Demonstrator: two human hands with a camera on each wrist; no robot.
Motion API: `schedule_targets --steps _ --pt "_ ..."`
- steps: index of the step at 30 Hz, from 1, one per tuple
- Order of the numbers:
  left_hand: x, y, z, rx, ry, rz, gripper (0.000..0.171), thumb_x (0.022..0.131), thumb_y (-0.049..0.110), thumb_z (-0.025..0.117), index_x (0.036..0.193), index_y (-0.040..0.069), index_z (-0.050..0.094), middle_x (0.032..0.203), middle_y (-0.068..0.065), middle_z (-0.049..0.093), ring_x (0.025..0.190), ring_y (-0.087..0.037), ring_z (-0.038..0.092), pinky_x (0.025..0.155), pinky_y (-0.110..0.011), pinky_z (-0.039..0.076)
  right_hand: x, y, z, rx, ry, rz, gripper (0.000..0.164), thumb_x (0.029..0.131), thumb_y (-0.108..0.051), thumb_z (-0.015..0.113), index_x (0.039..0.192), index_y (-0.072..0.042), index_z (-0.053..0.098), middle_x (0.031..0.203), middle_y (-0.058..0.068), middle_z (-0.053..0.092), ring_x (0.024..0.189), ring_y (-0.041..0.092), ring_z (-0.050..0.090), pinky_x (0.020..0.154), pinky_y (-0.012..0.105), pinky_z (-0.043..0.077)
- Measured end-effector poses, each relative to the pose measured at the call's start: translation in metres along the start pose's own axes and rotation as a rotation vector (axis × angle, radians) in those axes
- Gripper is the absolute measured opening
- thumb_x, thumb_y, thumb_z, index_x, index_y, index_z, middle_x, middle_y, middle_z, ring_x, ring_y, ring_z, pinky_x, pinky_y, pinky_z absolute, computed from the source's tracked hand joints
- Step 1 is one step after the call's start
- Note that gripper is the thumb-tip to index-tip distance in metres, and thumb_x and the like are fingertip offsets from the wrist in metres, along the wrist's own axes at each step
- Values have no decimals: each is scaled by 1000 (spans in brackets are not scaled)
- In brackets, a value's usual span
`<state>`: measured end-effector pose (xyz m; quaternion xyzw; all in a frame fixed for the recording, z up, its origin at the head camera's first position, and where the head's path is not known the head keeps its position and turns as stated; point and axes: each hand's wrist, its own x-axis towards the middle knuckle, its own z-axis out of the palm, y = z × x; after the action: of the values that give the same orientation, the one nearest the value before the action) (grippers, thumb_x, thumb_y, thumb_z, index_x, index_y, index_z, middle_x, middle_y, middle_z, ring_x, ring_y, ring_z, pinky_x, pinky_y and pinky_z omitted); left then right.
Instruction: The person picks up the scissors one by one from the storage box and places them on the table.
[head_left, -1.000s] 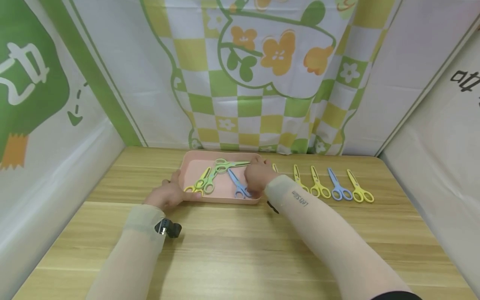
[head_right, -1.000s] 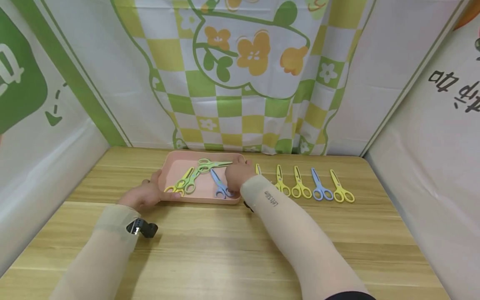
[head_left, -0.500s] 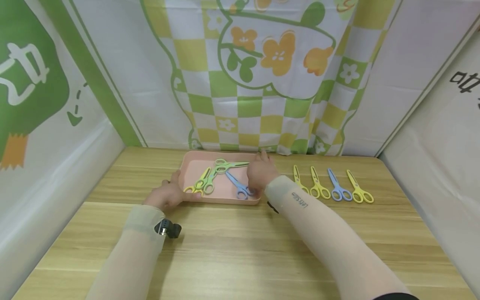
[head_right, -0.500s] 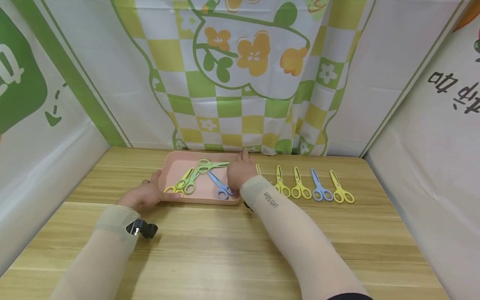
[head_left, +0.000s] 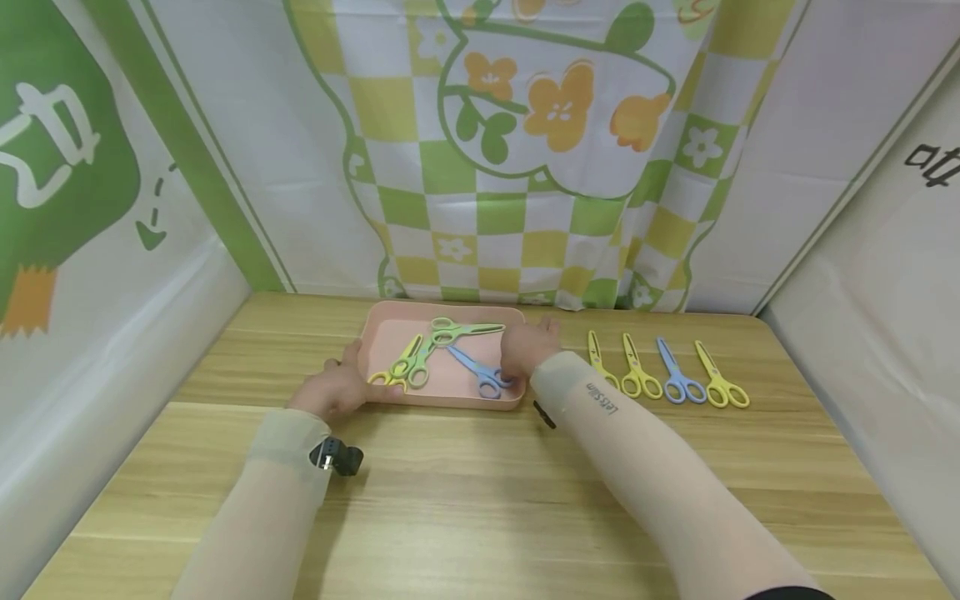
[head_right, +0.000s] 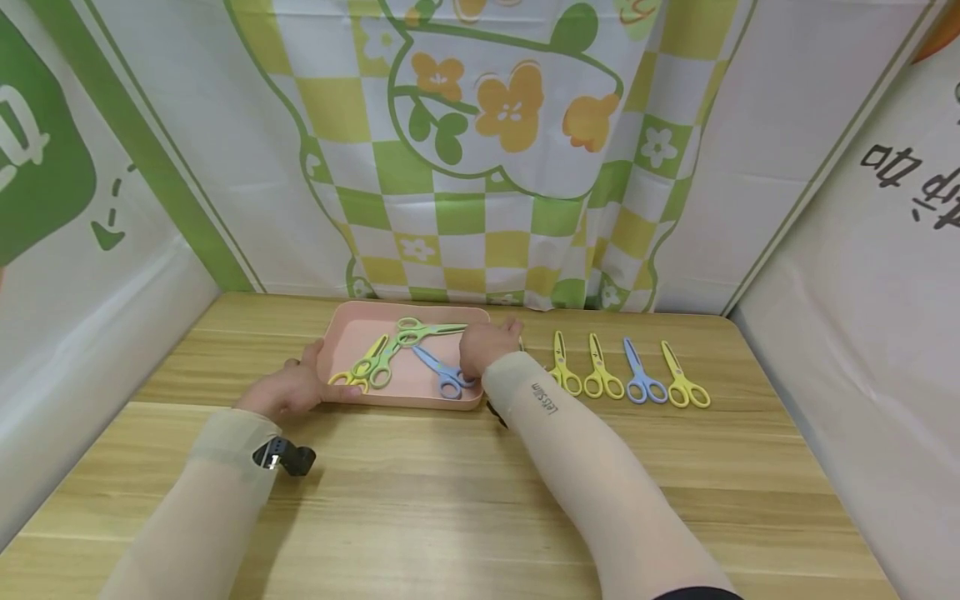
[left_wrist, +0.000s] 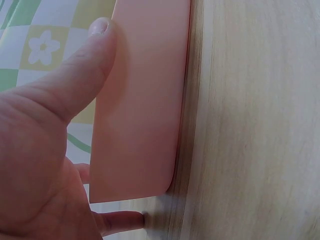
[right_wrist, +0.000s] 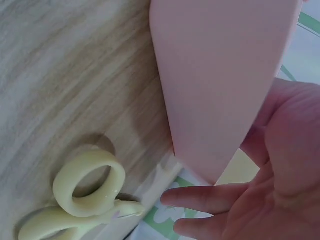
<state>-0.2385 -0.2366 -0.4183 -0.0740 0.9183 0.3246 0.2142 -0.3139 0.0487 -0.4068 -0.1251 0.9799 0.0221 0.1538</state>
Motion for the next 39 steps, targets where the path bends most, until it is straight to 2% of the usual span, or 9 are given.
schedule_targets --steps 3,6,7,13,23,25,28,35,39 --pt "-1 0 1 8 4 0 141 70 73 75 158 11 -16 154 -42 -7 135 -66 6 104 -74 16 1 1 2 25 -1 7 19 83 -29 75 72 -15 67 109 7 70 132 47 40 110 63 14" --pt "-1 0 1 8 6 3 142 68 75 75 157 11 -17 153 -43 -8 134 -67 7 103 -75 17 5 3 4 63 -12 16 20 82 -29 77 71 -14 68 85 -1 67 112 33 56 109 63 15" --pt "-1 1 1 8 9 1 142 68 74 75 158 12 -16 153 -43 -8 134 -67 7 103 -75 17 6 4 5 76 -17 20 21 82 -29 77 70 -14 69 83 -1 67 108 31 58 110 65 14" --pt "2 -1 1 -3 -2 6 138 73 70 75 157 12 -18 153 -42 -11 135 -67 4 104 -75 15 13 8 7 129 -40 36 22 82 -28 79 69 -12 70 89 0 69 114 36 58 108 72 11" --pt "1 2 1 9 -10 2 137 74 70 74 157 12 -17 153 -43 -10 134 -69 4 102 -76 16 5 8 1 189 -69 21 16 80 -23 79 72 -12 71 90 -1 67 108 26 60 106 75 8" --pt "1 2 1 8 -10 0 137 74 70 74 157 12 -17 153 -43 -10 134 -68 4 103 -76 16 5 10 -1 198 -73 8 16 80 -23 78 73 -12 70 88 1 66 101 25 60 106 74 14" --pt "3 0 1 14 -10 4 139 72 72 74 157 11 -18 152 -43 -11 133 -69 3 103 -76 15 5 13 -6 211 -67 -26 16 80 -22 77 73 -11 69 87 2 65 89 23 59 102 61 35" --pt "11 -6 2 36 5 -4 143 67 77 74 158 13 -16 155 -41 -10 136 -66 4 104 -76 13 0 19 -21 301 -50 -41 12 80 -18 75 75 -9 69 88 4 67 83 23 58 94 55 44" --pt "15 -10 2 36 1 3 146 64 80 74 158 14 -17 154 -42 -9 135 -68 5 103 -77 14 -3 23 -29 347 -41 -66 15 81 -18 76 75 -6 70 92 8 68 84 24 59 76 37 52"
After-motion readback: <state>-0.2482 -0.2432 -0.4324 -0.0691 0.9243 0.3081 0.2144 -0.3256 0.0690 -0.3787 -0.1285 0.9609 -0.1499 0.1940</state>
